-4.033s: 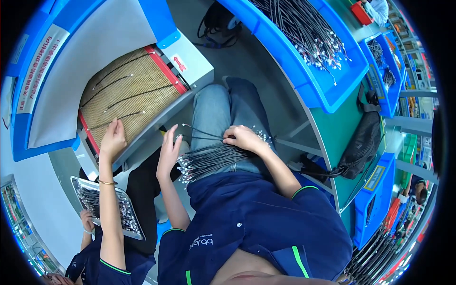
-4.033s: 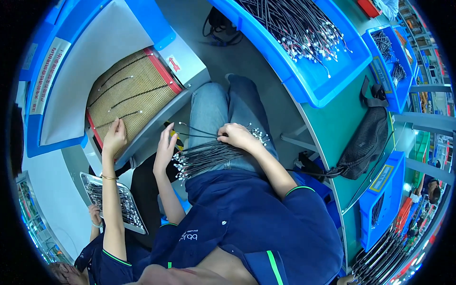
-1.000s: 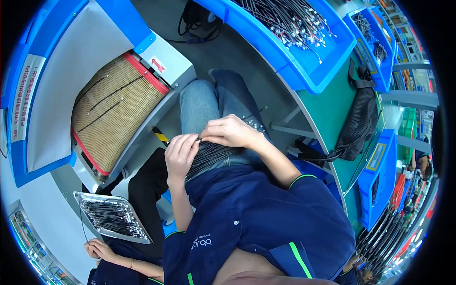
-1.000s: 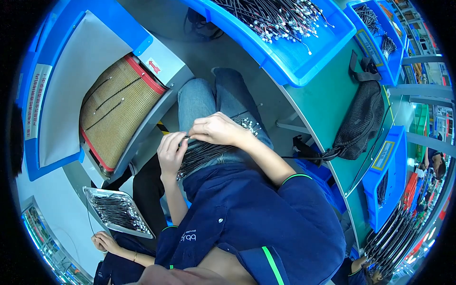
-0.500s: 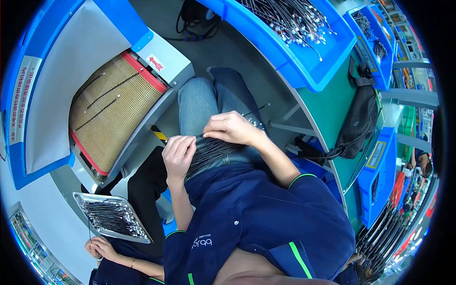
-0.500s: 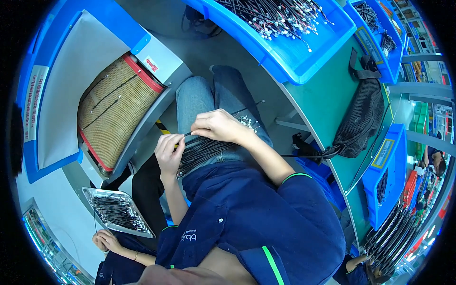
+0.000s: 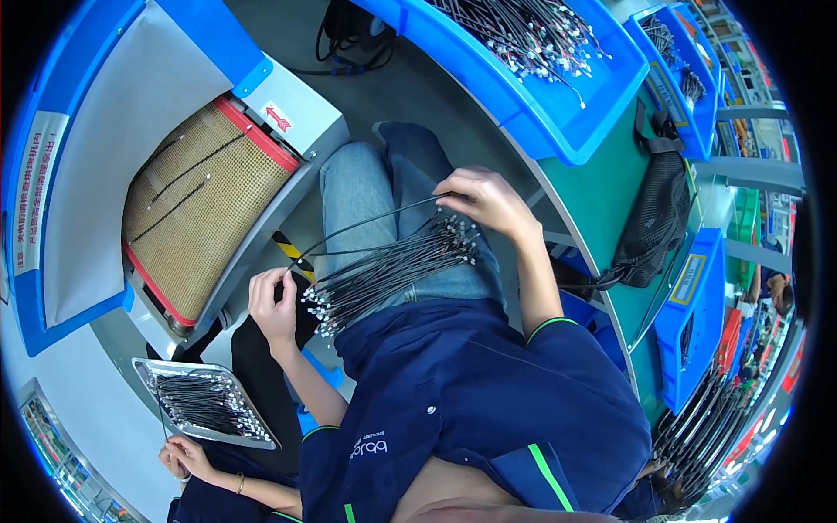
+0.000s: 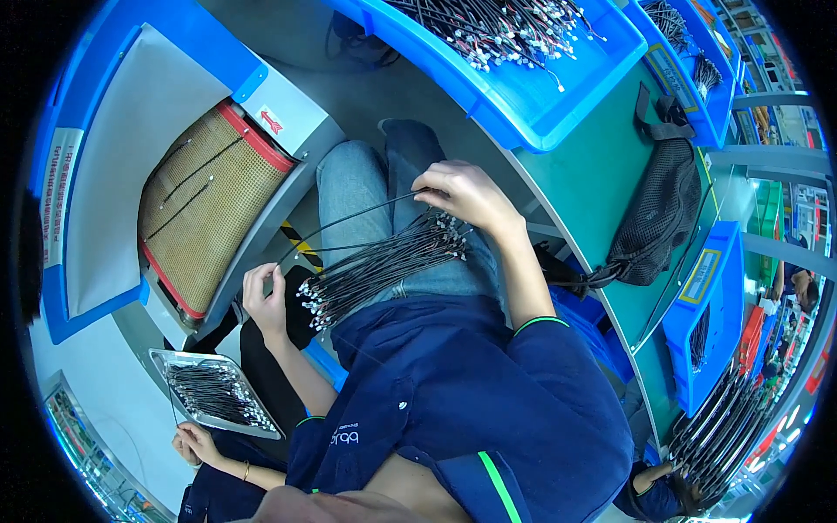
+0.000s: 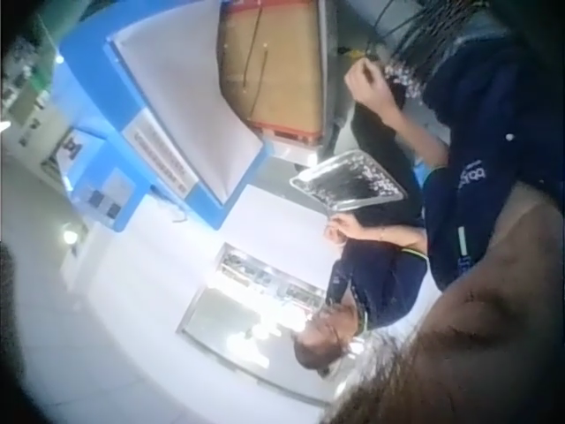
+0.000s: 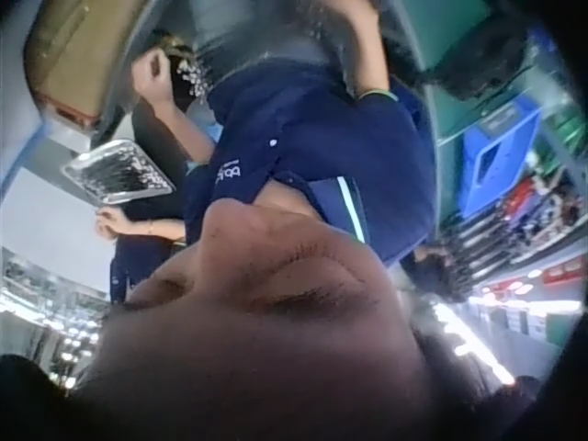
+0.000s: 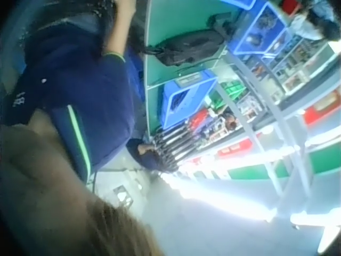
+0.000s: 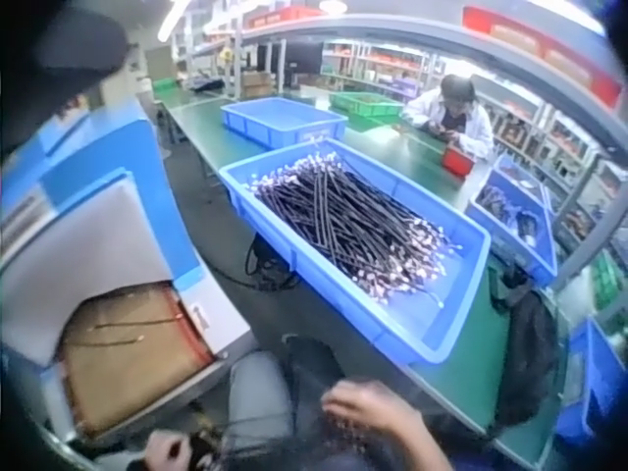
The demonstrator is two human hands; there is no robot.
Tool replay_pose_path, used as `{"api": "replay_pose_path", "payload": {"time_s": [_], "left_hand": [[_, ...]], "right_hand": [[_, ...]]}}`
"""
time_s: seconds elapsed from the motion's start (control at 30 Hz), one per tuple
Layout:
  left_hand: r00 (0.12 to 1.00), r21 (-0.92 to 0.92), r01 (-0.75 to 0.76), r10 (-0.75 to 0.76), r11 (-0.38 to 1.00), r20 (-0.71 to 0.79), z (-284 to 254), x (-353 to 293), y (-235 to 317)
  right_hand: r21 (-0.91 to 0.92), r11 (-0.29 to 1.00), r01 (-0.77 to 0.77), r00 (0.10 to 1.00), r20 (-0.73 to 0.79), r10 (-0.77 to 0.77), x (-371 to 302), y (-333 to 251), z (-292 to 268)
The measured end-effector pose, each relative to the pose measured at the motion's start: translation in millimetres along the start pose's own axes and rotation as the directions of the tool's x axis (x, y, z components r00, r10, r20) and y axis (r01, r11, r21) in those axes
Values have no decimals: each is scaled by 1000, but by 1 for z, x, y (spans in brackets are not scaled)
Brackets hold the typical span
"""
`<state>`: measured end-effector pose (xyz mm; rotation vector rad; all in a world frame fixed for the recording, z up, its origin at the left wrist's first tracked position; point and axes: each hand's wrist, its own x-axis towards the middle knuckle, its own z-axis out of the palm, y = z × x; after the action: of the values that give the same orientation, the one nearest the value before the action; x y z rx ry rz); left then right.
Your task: Manually assemble and sort small electronic wire components at a factory workstation.
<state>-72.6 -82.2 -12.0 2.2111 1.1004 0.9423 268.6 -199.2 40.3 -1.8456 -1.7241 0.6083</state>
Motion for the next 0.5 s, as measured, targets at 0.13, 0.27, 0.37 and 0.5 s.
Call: {"api": "replay_pose_path", "payload": {"time_s": [0.13, 0.27, 0.37, 0.5], "left_hand": [[999, 4, 44, -44, 999, -14, -2, -3, 2], [998, 4, 61, -61, 998, -14, -5, -5, 1], [999, 12, 46, -45, 999, -28, -8, -8, 3], [998, 5, 67, -67, 998, -16, -10, -12, 4]], "right_hand": [[19, 995, 99, 989, -108, -96, -6, -5, -4], [-151, 956, 252, 938, -203, -279, -10, -6, -8], [-123, 944, 308, 903, -276, -330, -13, 0, -5], [-143, 930, 338, 886, -285, -366, -13, -6, -8]]}}
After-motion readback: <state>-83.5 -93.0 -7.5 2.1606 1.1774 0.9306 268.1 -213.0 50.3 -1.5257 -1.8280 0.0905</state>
